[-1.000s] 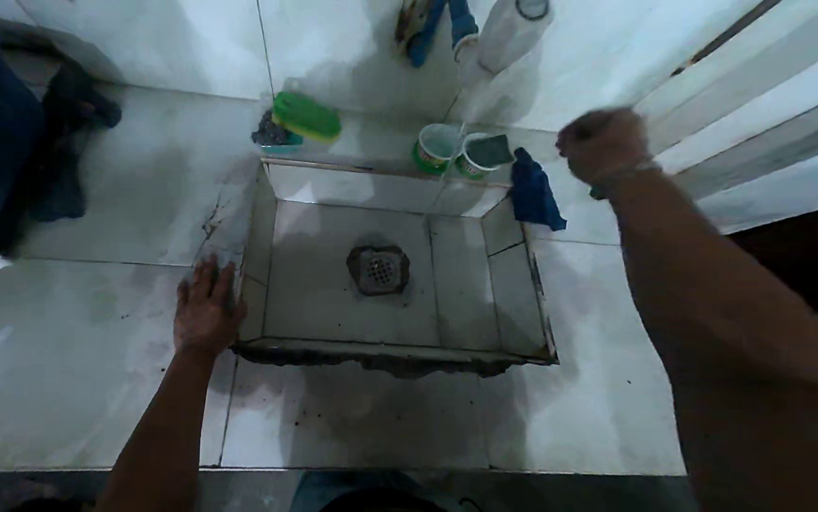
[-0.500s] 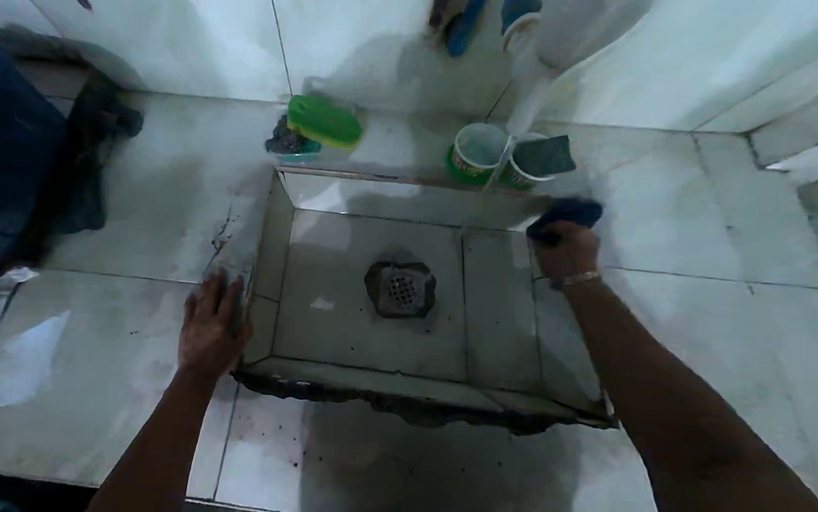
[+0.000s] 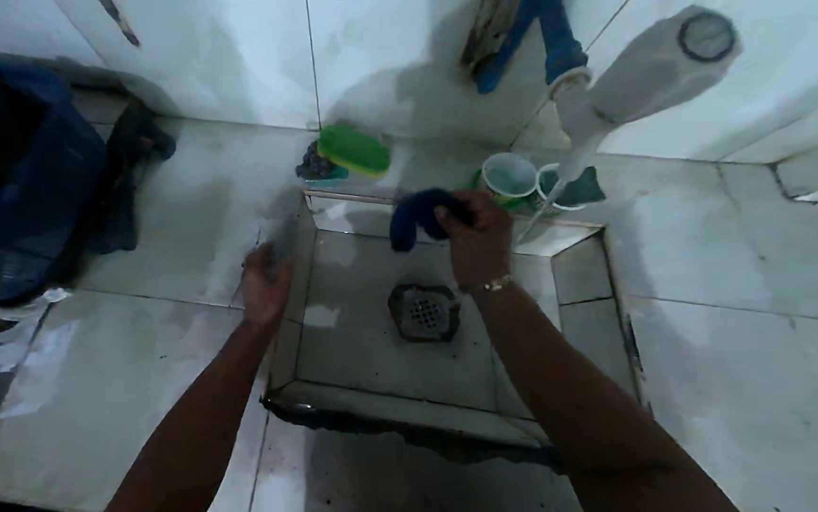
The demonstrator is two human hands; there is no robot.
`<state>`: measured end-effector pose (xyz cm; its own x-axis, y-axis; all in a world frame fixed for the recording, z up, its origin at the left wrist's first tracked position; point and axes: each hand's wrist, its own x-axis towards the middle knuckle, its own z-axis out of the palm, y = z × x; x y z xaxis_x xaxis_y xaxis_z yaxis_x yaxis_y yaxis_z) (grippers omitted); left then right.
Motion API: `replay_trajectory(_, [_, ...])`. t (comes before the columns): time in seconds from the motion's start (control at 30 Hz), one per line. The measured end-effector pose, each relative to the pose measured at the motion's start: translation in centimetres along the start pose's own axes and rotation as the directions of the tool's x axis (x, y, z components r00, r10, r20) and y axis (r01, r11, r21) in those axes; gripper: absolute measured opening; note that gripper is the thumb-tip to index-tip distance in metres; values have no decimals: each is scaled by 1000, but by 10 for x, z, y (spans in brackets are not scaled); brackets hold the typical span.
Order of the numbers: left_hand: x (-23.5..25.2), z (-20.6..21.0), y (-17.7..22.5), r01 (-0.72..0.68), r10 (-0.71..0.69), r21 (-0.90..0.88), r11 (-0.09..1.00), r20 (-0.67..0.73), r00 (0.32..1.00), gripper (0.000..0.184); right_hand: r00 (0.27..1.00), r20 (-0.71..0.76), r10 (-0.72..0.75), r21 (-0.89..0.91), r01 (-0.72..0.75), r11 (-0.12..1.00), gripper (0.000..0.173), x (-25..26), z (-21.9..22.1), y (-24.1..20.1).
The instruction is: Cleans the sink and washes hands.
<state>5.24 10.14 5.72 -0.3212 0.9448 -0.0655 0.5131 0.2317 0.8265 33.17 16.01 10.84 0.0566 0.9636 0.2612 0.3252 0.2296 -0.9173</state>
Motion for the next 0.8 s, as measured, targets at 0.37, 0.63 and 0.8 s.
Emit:
replay_trajectory(0.37, [172, 60, 61, 415, -400, -324, 850, 116, 909, 49, 915, 193, 354, -604, -173, 778, 47, 112, 48, 72])
replay_trajectory(0.63, [173, 16, 32, 425, -380, -265, 866, 204, 902, 30, 916, 228, 331, -818, -5, 575, 62, 146, 67, 122])
replay_trajectory(0.8, [94, -84, -32, 407, -383, -243, 881, 139, 913, 14, 917, 108, 384, -829, -130, 544, 59, 160, 87, 107])
